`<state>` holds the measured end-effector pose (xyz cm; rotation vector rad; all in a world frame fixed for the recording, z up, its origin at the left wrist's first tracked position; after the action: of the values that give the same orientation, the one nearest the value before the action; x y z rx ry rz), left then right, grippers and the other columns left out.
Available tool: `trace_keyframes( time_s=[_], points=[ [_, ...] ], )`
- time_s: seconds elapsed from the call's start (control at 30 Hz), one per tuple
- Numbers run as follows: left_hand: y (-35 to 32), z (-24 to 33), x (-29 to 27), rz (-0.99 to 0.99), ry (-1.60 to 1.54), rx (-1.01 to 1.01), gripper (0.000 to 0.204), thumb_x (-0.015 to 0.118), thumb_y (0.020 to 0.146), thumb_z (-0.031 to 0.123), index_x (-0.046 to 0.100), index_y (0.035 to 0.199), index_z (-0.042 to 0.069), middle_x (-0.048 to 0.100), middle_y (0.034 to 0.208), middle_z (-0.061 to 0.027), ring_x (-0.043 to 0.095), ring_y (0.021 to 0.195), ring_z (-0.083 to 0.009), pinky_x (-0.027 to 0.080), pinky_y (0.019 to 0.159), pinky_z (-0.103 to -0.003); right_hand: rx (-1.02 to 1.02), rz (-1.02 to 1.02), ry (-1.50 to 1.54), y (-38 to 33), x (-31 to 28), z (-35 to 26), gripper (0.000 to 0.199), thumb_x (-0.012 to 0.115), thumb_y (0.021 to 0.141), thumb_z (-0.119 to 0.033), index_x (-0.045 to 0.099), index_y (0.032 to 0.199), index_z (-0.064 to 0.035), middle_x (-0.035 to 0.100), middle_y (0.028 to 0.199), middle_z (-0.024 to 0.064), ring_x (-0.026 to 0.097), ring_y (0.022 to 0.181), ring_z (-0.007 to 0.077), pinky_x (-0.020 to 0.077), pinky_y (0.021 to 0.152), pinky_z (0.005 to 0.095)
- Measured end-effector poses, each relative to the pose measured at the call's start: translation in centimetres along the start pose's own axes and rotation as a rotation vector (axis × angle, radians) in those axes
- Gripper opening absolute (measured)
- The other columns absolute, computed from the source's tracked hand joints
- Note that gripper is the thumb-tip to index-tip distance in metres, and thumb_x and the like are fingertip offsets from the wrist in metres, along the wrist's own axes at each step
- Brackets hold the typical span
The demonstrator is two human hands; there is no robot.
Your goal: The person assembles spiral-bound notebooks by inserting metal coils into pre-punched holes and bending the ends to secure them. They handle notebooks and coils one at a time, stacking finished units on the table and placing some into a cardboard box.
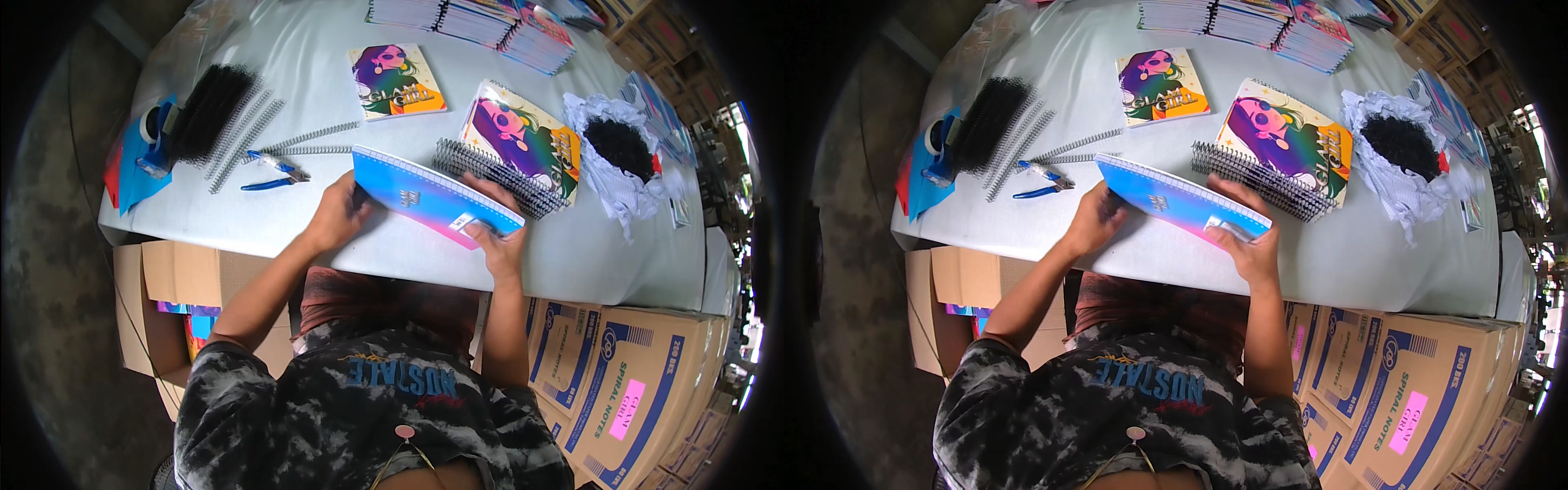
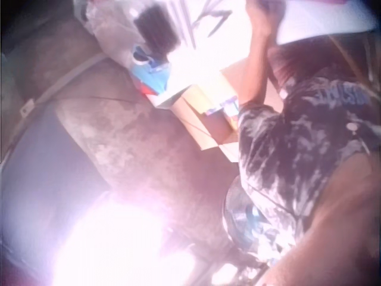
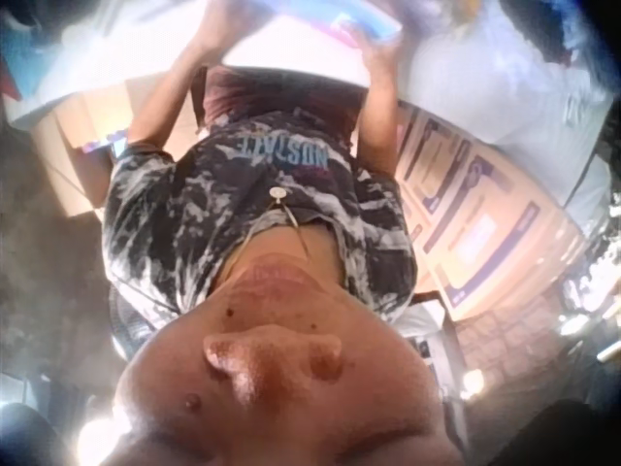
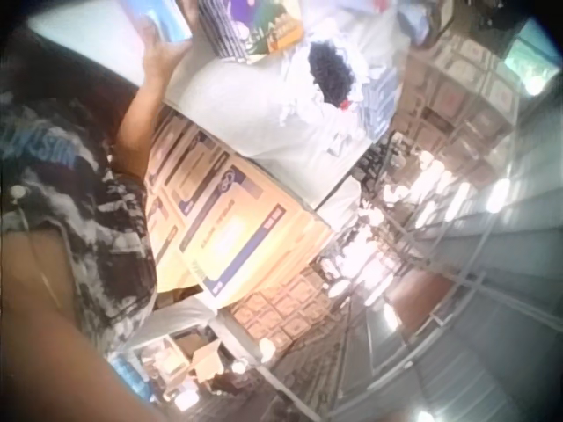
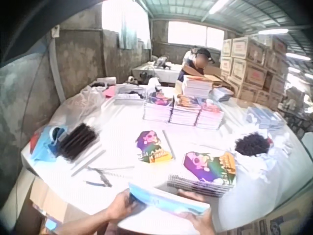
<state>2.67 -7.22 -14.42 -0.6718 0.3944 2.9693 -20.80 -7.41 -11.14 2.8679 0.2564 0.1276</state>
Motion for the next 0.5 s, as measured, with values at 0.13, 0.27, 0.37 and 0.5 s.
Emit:
trace_keyframes(
  time_s=[0.13, 0.27, 0.37, 0.5],
  points=[
    [3.2, 1.3, -4.5, 0.206, 0.885, 0.151, 0.031, 0.062, 0.073, 0.010, 0.056, 0.104, 0.009, 0.056, 0.101, -0.0091, 0.048, 0.101, -0.0274, 0.038, 0.083, -0.040, -0.120, -0.057, -0.088, -0.7, -0.5, 0.5, 0.029, 0.067, 0.078, 0.000, 0.059, 0.106, 0.0043, 0.064, 0.096, 0.0087, 0.059, 0.083, 0.0106, 0.0479, 0.076, 0.0245],
    [5.2, -0.4, -8.1, 0.208, 0.785, 0.245, 0.018, 0.056, 0.084, 0.016, 0.056, 0.100, 0.008, 0.060, 0.093, -0.0114, 0.056, 0.088, -0.0290, 0.043, 0.076, -0.039, -0.122, 0.037, 0.129, 0.2, 1.7, -1.9, 0.023, 0.065, 0.079, 0.000, 0.063, 0.102, 0.0038, 0.065, 0.097, 0.0093, 0.058, 0.080, 0.0095, 0.0464, 0.070, 0.0218],
    [5.3, 3.5, -10.4, 0.296, 0.479, 0.151, 0.020, 0.049, 0.092, 0.022, 0.055, 0.096, 0.003, 0.060, 0.085, -0.0147, 0.059, 0.075, -0.0285, 0.046, 0.069, -0.034, -0.077, -0.004, -0.054, -0.2, 0.2, 0.0, 0.025, 0.065, 0.080, 0.000, 0.062, 0.105, 0.0044, 0.065, 0.099, 0.0093, 0.058, 0.081, 0.0094, 0.0465, 0.072, 0.0222],
    [3.9, 4.4, -8.6, -0.013, 0.255, 0.063, 0.025, 0.050, 0.093, 0.025, 0.056, 0.092, 0.001, 0.059, 0.079, -0.0127, 0.056, 0.071, -0.0193, 0.045, 0.069, -0.028, -0.111, 0.030, -0.089, -0.1, 0.1, -0.4, 0.025, 0.064, 0.080, 0.001, 0.062, 0.105, 0.0047, 0.065, 0.100, 0.0093, 0.058, 0.083, 0.0091, 0.0464, 0.074, 0.0223]
  ],
)
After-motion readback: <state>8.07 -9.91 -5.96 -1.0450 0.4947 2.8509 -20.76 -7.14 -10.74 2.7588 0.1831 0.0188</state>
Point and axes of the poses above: each hand's wrist, its own y-axis towards the middle knuckle, its own x-axis out of the palm, z = x × y, the point moved 7 cm from there along y, towards the middle knuckle
